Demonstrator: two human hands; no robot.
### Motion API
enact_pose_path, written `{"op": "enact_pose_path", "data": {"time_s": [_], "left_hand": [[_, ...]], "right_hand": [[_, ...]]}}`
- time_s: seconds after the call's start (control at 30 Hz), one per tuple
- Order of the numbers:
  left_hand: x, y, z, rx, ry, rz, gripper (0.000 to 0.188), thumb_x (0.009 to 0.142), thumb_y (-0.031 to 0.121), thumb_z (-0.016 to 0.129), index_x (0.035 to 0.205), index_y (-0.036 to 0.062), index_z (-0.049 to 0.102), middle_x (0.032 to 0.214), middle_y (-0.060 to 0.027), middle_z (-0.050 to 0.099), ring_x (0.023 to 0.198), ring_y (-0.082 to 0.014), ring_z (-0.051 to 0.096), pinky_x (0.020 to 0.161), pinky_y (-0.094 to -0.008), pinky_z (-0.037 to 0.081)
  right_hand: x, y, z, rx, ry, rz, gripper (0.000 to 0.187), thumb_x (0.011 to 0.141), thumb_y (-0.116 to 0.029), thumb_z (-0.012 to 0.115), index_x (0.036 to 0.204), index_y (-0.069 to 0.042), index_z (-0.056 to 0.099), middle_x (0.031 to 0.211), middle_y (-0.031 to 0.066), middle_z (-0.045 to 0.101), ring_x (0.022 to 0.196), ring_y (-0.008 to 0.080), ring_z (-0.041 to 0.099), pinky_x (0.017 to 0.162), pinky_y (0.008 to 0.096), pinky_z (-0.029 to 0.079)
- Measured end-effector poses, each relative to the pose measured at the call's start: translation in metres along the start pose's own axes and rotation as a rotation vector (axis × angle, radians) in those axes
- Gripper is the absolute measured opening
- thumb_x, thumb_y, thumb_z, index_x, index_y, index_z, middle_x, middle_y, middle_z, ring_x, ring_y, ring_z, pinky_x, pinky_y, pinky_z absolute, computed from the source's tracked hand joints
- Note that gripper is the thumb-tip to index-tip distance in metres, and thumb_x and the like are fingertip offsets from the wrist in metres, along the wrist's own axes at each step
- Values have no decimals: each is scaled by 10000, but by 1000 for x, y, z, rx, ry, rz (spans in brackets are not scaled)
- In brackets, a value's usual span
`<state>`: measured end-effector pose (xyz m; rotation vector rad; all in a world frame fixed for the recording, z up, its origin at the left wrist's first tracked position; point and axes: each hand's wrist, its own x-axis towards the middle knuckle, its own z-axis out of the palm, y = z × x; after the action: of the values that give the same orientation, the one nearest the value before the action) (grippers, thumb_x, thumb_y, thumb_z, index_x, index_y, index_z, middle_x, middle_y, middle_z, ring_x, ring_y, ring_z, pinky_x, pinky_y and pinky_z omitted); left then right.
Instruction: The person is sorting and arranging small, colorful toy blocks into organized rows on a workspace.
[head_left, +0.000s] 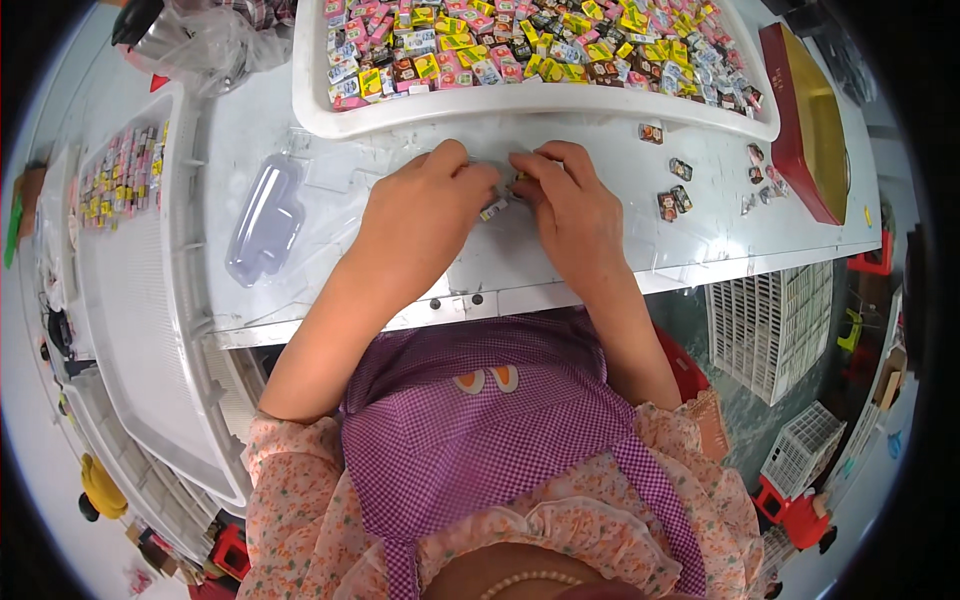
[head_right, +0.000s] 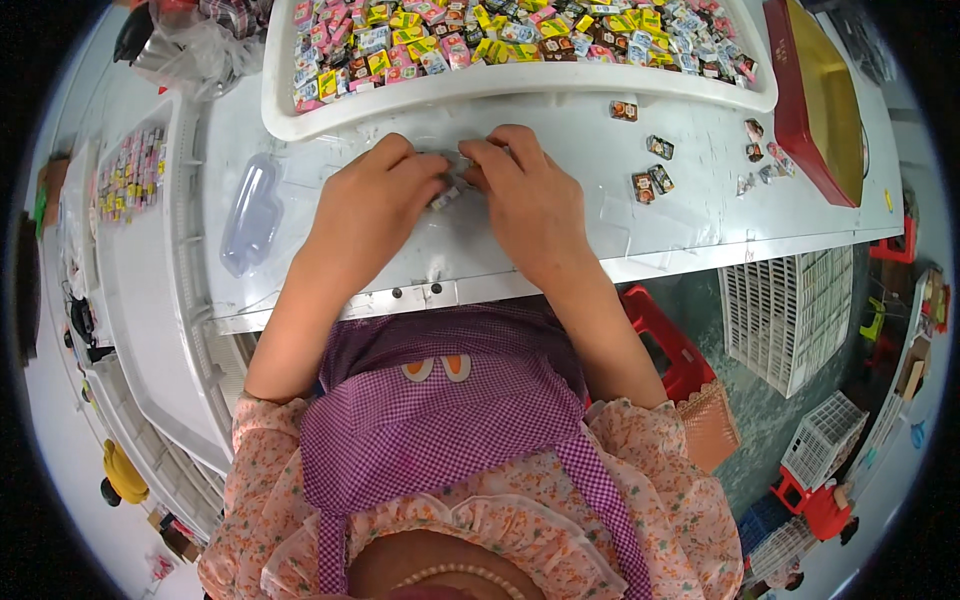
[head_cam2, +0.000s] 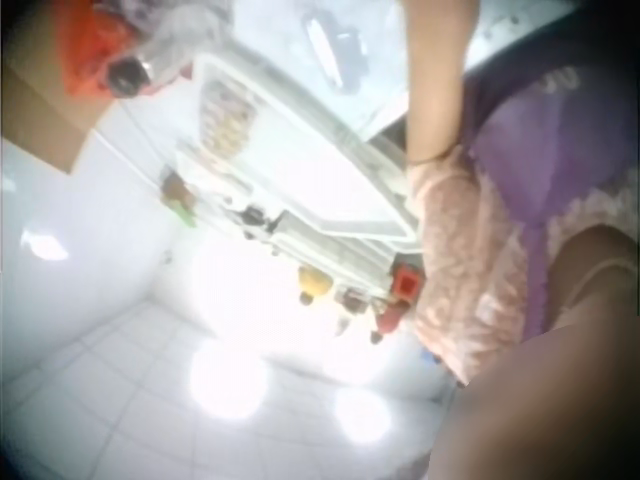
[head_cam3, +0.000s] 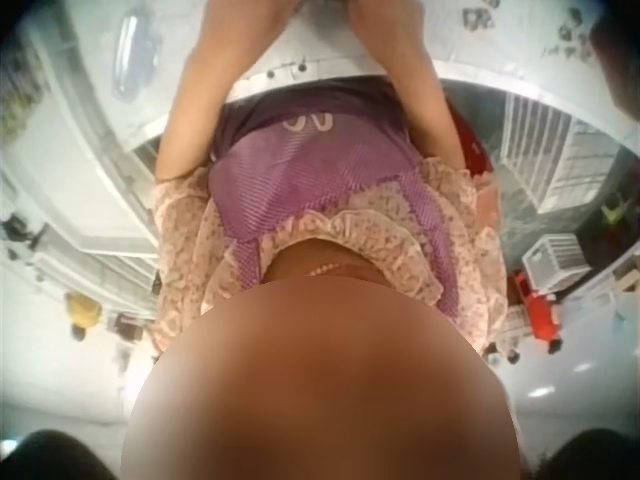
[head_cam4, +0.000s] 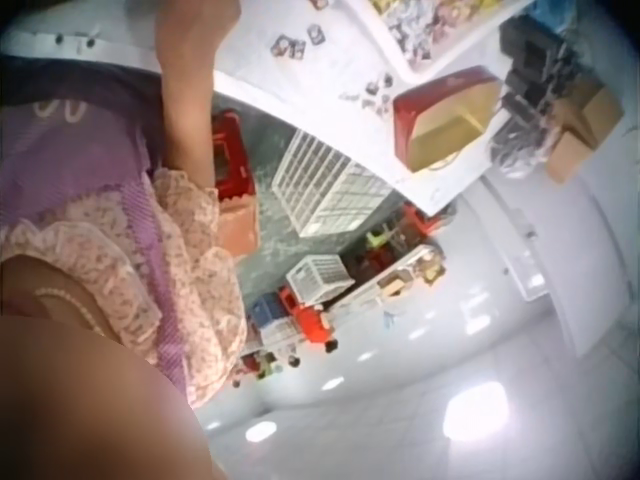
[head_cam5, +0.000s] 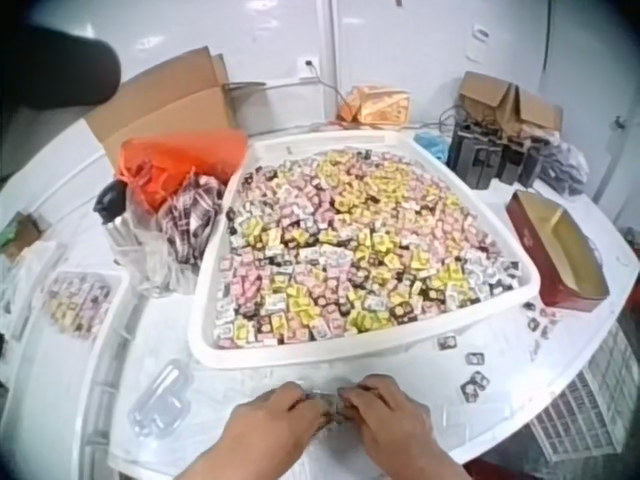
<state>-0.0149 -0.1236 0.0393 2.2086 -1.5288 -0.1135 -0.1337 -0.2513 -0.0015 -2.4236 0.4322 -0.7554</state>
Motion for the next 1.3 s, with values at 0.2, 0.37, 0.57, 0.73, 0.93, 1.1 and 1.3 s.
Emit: {"op": "enact_pose_path", "data": {"time_s": [0.2,0.37,0.57,0.73,0.93,1.1,1.3], "left_hand": [[-4,-8,-1,-142,37,-131,126,784,140,689,906,113,679,832,-62,558,745,-281,608,633,-369,505],[-4,-10,4,-262,51,-130,132,771,124,704,901,101,696,825,-65,573,736,-276,607,636,-362,496],[2,-12,-2,-300,-4,-160,158,769,110,708,921,73,685,821,-77,582,734,-264,609,642,-354,491],[0,-18,-6,-652,29,-300,202,823,90,678,1011,25,643,867,-57,620,711,-158,605,604,-308,468],[-1,-15,-6,-1550,-130,-575,302,858,15,615,1154,13,559,880,-25,614,697,-70,566,551,-212,397],[0,-14,-9,-1415,-136,-558,293,886,45,610,1171,1,556,969,-83,656,791,-132,646,534,-212,413],[-1,-20,-6,-1509,-45,-613,280,907,56,586,1178,-10,570,993,-93,662,850,-160,669,530,-211,417]], "right_hand": [[0,0,-1,9,7,22,236,778,-35,679,1001,-107,660,989,58,591,709,232,647,602,333,520],[0,-1,1,31,19,23,226,785,-47,679,1002,-107,660,993,57,596,719,236,646,604,334,522],[-2,1,0,238,45,105,249,794,8,659,1024,-88,654,1034,73,595,781,208,641,634,299,506],[0,0,-4,255,115,151,294,787,55,644,1049,-79,646,1045,78,594,815,191,591,663,273,465],[0,1,-4,256,141,170,293,783,59,649,1046,-71,643,1041,80,592,838,193,572,688,277,458],[-1,3,-3,277,140,181,276,790,50,651,1039,-66,641,1040,81,590,842,196,574,702,278,460],[0,0,-5,275,147,204,262,792,37,658,1033,-63,639,1035,79,590,839,191,578,700,274,459]]}}
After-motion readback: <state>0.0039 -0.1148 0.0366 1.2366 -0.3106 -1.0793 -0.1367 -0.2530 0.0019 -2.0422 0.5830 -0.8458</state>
